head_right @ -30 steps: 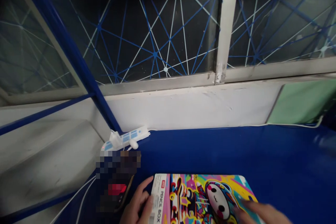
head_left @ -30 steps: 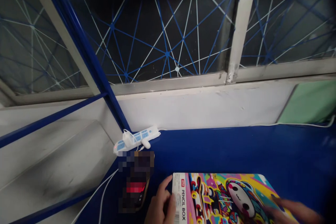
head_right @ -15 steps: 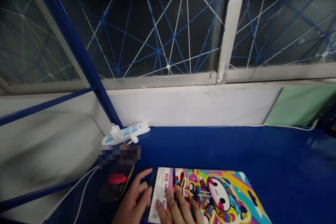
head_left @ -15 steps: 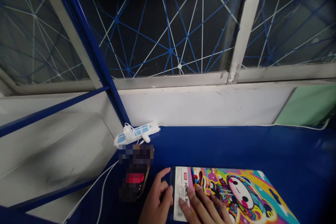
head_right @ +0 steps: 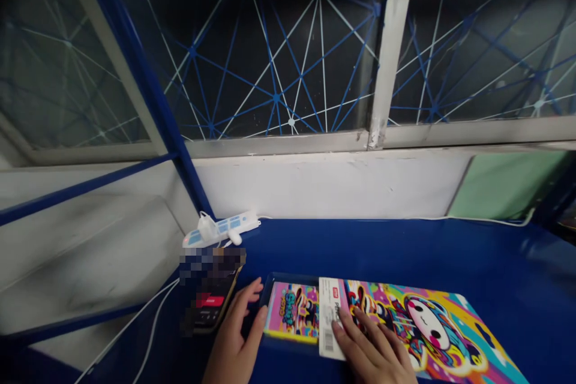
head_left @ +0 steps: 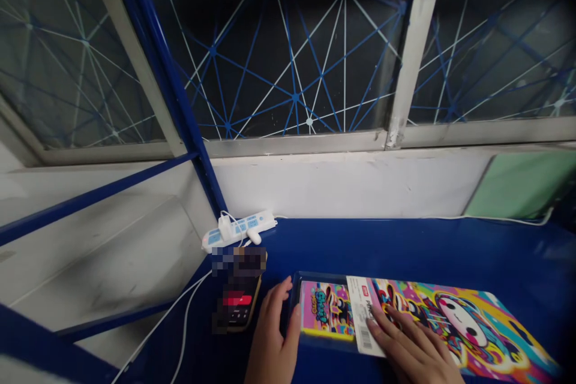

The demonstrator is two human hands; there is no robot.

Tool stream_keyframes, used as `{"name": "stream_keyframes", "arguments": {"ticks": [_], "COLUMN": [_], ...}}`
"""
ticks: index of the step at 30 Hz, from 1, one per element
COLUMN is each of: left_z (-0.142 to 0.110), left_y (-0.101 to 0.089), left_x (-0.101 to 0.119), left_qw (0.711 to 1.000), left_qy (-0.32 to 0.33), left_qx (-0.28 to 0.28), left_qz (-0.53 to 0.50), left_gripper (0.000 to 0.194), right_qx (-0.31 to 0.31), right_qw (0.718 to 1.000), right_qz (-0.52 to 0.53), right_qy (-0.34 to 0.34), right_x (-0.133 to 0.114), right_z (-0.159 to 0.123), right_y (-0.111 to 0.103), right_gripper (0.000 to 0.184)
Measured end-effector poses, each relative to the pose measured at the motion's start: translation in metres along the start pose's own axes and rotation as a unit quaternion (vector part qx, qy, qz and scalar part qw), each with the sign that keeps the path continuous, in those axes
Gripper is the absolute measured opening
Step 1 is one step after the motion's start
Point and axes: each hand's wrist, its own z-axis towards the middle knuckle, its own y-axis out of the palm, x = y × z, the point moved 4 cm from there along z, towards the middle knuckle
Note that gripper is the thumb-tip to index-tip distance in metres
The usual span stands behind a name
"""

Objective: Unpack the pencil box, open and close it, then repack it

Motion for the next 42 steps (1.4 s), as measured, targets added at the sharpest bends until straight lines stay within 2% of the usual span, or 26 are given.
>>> {"name": "stream_keyframes", "arguments": {"ticks": [3,6,8,12,15,21,25,30,34,38,42], "left_z": [-0.007,-0.015,-0.018,-0.016,-0.016,-0.015,-0.013,-0.013,-0.013,-0.011,-0.007], "left_y": [0.007,0.027,0.038,0.042,0.042,0.041,0.039,0.039,0.037,0.037,0.043], "left_x": [0.021,0.04,0.045,0.04,0.037,0.042,0.039,0.033,0.042,0.051,0.049], "left_qw": [0.988,0.952,0.93,0.93,0.925,0.915,0.919,0.922,0.927,0.936,0.933], "left_qy": [0.119,0.242,0.28,0.268,0.274,0.293,0.284,0.269,0.258,0.23,0.225], "left_qx": [0.022,-0.037,-0.058,0.001,0.019,0.018,0.0,-0.053,-0.084,-0.12,-0.131], "left_qz": [0.092,0.182,0.232,0.251,0.261,0.278,0.274,0.274,0.259,0.237,0.249], "left_gripper": [0.043,0.059,0.068,0.058,0.051,0.045,0.045,0.048,0.051,0.054,0.062], "right_qx": [0.009,0.003,-0.003,-0.011,-0.037,-0.032,0.009,0.006,-0.016,-0.033,-0.016], "right_qw": [1.0,0.999,0.998,0.997,0.996,0.999,1.0,0.999,0.997,0.991,0.991], "right_qz": [0.015,0.037,0.056,0.079,0.079,0.035,0.02,0.012,-0.001,-0.033,-0.02], "right_qy": [-0.001,0.01,0.021,0.022,0.03,0.026,-0.008,-0.037,-0.079,-0.129,-0.131], "right_x": [-0.009,-0.018,-0.021,-0.016,-0.003,0.032,0.049,0.061,0.056,0.038,0.025], "right_z": [0.027,0.052,0.06,0.053,0.039,0.008,-0.006,-0.009,0.005,0.026,0.038], "right_y": [0.003,0.01,0.015,0.023,0.021,-0.003,-0.011,-0.015,-0.017,-0.002,0.014], "right_gripper": [0.053,0.053,0.053,0.056,0.061,0.063,0.049,0.034,0.045,0.061,0.059]}}
